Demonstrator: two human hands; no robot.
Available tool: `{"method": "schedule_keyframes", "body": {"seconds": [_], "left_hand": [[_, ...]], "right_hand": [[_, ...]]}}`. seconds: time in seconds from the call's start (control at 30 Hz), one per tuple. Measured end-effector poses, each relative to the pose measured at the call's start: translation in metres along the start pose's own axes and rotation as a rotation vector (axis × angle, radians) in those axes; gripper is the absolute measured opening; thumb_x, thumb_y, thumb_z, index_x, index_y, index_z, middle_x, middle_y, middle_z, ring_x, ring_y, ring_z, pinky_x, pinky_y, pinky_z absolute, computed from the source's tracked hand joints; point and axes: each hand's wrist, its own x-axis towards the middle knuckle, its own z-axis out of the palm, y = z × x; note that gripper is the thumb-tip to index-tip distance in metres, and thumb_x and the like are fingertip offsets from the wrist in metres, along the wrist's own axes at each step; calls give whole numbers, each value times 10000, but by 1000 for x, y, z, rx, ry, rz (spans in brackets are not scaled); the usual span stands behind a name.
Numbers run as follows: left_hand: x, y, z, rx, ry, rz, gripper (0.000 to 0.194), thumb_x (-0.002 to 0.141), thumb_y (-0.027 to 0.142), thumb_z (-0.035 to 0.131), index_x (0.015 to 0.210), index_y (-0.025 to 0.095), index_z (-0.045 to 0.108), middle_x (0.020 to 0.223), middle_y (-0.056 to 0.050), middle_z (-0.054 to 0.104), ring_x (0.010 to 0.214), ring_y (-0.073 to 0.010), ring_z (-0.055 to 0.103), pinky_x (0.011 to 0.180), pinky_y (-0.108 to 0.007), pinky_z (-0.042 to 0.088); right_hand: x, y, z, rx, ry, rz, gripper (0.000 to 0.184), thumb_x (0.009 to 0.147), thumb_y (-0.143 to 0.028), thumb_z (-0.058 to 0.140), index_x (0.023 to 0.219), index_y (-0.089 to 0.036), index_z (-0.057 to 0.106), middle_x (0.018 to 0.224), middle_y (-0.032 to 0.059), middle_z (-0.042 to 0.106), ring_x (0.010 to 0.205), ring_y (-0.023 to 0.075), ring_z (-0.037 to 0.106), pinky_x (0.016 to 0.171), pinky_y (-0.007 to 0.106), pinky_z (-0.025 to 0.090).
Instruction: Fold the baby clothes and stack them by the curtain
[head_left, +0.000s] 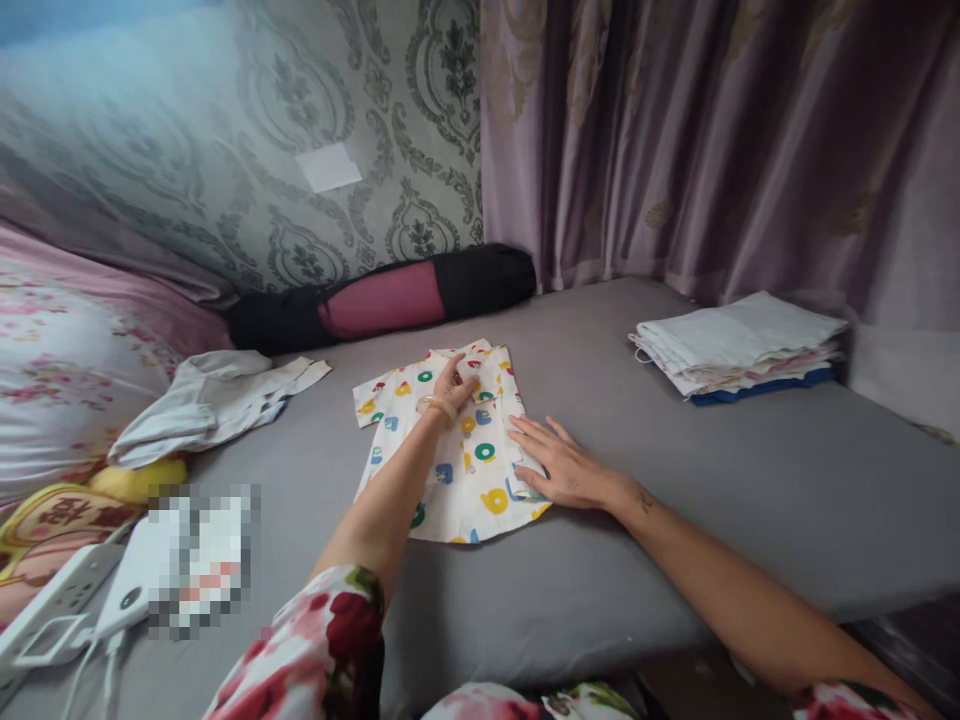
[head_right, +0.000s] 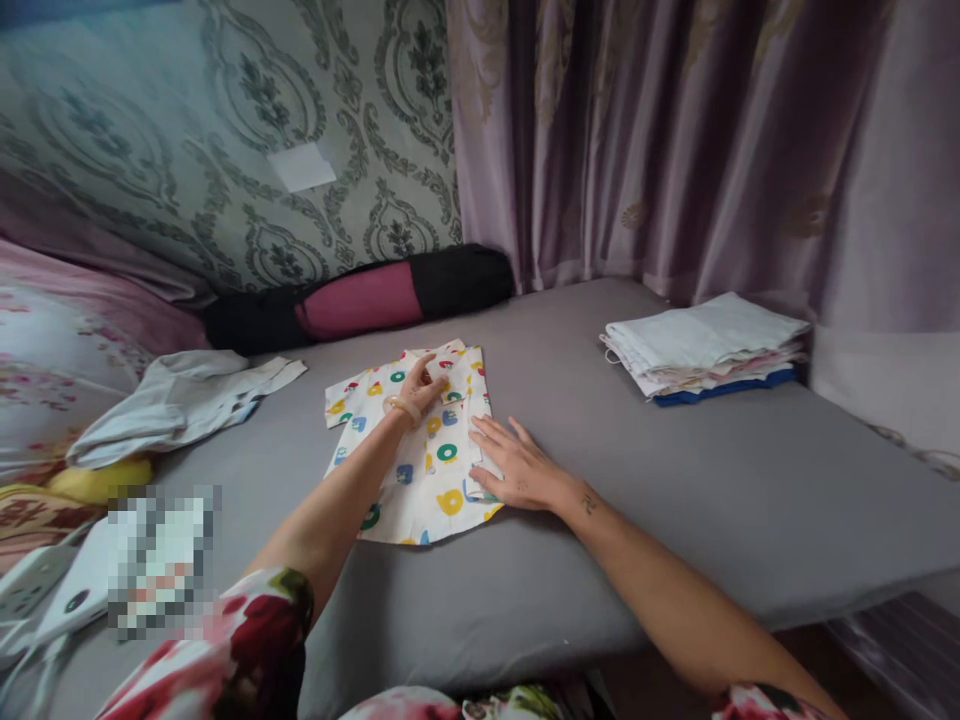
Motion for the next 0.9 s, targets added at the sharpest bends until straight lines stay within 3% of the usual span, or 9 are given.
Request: {"method": "schedule_keyframes", "body": {"seconds": [0.17,0.37,0.67,0.9], "left_hand": [[3,-6,0,139,-42,88,424,684,248,661,1104,192,664,1043,-55,544,864,-183,546,852,-342,470],[7,-15,6,204,-21,65,488,654,225,684,1141,202,648,1286,-81,491,1219,-285,451,1068,-407,344],[7,-14,8,278,-55,81,645,621,327,776,1222,207,576,1332,-96,493,1261,-308,427,1088,-415,324],[7,-17,11,300,-66,103,657,645,299,771,1255,217,541,1363,-98,477,1293,-310,410,1085,-430,339]], "right_hand": [[-1,-6,3,2,-102,3,664,945,-556,365,1487,-173,332,1576,109,210,1462,235,146,1187,497,60],[10,1,1,-1,-54,83,587,990,-506,213,1470,-206,368,1566,84,261,1451,224,194,1179,510,108],[53,25,9,-176,-57,165,630,983,-479,193,1513,-144,252,1581,103,193,1462,231,148,1171,534,96],[86,30,9,-233,-27,212,598,989,-447,202,1482,-129,317,1558,115,272,1439,242,221,1162,520,120]]}}
